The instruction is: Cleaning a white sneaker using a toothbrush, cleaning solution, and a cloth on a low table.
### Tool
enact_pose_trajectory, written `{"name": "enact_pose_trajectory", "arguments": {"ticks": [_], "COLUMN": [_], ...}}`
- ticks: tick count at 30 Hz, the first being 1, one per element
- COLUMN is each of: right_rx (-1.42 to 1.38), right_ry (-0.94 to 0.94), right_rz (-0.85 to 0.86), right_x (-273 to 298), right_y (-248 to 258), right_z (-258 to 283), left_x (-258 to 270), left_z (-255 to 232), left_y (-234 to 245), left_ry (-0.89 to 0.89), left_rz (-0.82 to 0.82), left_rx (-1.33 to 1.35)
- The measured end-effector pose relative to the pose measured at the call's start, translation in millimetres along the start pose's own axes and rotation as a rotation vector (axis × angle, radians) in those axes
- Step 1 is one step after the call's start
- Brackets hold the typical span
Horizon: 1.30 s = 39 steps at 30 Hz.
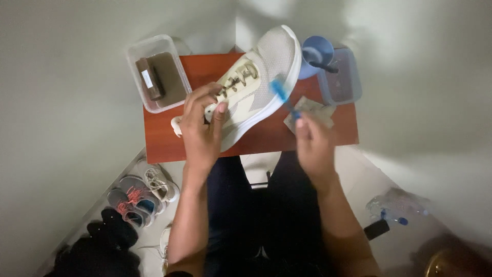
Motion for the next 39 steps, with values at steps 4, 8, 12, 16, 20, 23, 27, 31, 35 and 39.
{"name": "enact_pose_trajectory", "arguments": {"ticks": [4, 8, 12, 16, 20, 23, 27, 31, 35, 39], "right_rx": [-0.12, 0.118, 0.142, 0.035, 0.086, 0.054, 0.401, -0.01, -0.135, -0.184], "right_ry": [0.061, 0.041, 0.261, 0.063, -0.059, -0.102, 0.288, -0.406, -0.658, -0.814], "right_rz": [0.225, 0.071, 0.063, 0.156, 0.215, 0.36, 0.314, 0.497, 0.576, 0.645], "right_x": [2, 1, 26, 22, 30, 48, 90, 43, 42, 50], "right_y": [-19, -9, -34, -36, -50, -68, -101, -54, -58, -69], "right_z": [8, -14, -34, -47, -68, -76, -149, -76, -66, -62], "left_x": [4, 6, 8, 12, 16, 21, 25, 36, 46, 46], "left_z": [7, 11, 18, 24, 33, 35, 34, 45, 50, 45], "left_y": [-2, -2, -2, 1, 2, 2, -4, -28, -43, -47], "left_ry": [0.017, 0.064, 0.093, 0.086, 0.151, 0.153, 0.14, 0.11, 0.097, 0.106], "left_rz": [0.018, 0.055, 0.083, 0.137, 0.149, 0.17, 0.211, 0.2, 0.237, 0.271], "left_rx": [0.019, 0.014, -0.025, -0.02, -0.068, -0.101, -0.253, -0.471, -0.586, -0.595]}}
Point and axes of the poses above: each hand's wrist, its own x-axis away from the middle knuckle, its own y-axis out of the back of the hand, z = x × y, the point moved 4 cm from there along -x, towards the middle knuckle, and after that the axes turned 8 degrees about z, right-handed, at the moved point
